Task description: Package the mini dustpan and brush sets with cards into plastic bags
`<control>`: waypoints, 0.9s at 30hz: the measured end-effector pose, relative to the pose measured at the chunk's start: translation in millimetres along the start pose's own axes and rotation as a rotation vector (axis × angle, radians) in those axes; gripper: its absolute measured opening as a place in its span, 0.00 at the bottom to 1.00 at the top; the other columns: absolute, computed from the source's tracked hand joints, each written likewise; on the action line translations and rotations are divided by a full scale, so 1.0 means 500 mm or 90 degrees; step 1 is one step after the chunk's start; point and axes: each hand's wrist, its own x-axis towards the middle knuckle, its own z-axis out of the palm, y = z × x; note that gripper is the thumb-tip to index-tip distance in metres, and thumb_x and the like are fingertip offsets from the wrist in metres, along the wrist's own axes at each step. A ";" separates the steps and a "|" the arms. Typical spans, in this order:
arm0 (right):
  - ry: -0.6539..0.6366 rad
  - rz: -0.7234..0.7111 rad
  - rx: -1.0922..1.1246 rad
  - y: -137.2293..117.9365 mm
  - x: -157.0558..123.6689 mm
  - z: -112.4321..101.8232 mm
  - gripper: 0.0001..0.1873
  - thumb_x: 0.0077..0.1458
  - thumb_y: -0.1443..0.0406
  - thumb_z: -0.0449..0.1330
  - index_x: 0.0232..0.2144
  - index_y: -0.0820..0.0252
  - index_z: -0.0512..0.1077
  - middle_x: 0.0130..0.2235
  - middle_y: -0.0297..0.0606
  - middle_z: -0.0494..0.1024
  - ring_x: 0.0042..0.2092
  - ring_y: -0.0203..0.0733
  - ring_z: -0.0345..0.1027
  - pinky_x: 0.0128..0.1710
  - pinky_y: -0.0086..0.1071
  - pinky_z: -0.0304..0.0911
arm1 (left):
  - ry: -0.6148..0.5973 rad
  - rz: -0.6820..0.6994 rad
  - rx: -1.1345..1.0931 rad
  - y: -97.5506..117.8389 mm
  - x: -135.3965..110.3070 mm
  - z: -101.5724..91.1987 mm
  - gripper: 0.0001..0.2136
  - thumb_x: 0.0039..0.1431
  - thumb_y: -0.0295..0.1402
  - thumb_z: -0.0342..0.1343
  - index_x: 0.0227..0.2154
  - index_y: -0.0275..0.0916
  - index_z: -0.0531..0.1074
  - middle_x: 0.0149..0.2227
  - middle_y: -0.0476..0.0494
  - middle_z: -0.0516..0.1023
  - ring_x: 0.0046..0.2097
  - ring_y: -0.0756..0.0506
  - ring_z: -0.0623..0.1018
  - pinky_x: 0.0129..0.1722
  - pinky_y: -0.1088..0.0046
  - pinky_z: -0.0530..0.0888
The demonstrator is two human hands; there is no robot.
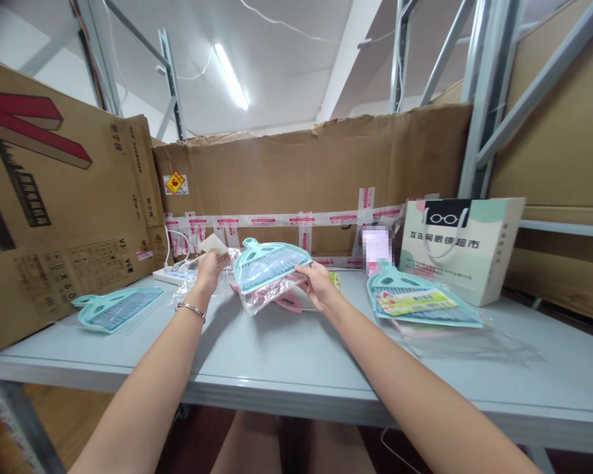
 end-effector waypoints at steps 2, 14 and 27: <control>-0.014 0.011 -0.006 0.004 -0.002 0.000 0.07 0.41 0.75 0.61 0.27 0.63 0.71 0.29 0.35 0.78 0.28 0.34 0.73 0.28 0.24 0.72 | -0.074 -0.108 -0.034 -0.005 -0.007 0.011 0.11 0.50 0.36 0.54 0.29 0.33 0.72 0.28 0.40 0.77 0.31 0.47 0.77 0.32 0.73 0.73; 0.002 -0.112 -0.035 0.006 -0.003 0.003 0.22 0.33 0.72 0.68 0.32 0.56 0.63 0.27 0.24 0.74 0.28 0.32 0.72 0.30 0.27 0.72 | -0.056 -0.229 0.015 -0.030 -0.024 0.027 0.07 0.40 0.23 0.62 0.26 0.30 0.72 0.22 0.43 0.75 0.23 0.48 0.75 0.26 0.73 0.72; 0.040 0.053 -0.164 0.021 -0.013 0.006 0.04 0.43 0.66 0.63 0.22 0.63 0.72 0.24 0.34 0.76 0.27 0.33 0.69 0.26 0.24 0.67 | -0.052 -0.144 -0.049 -0.047 -0.034 0.049 0.10 0.38 0.24 0.64 0.27 0.31 0.72 0.24 0.43 0.76 0.27 0.47 0.76 0.31 0.72 0.73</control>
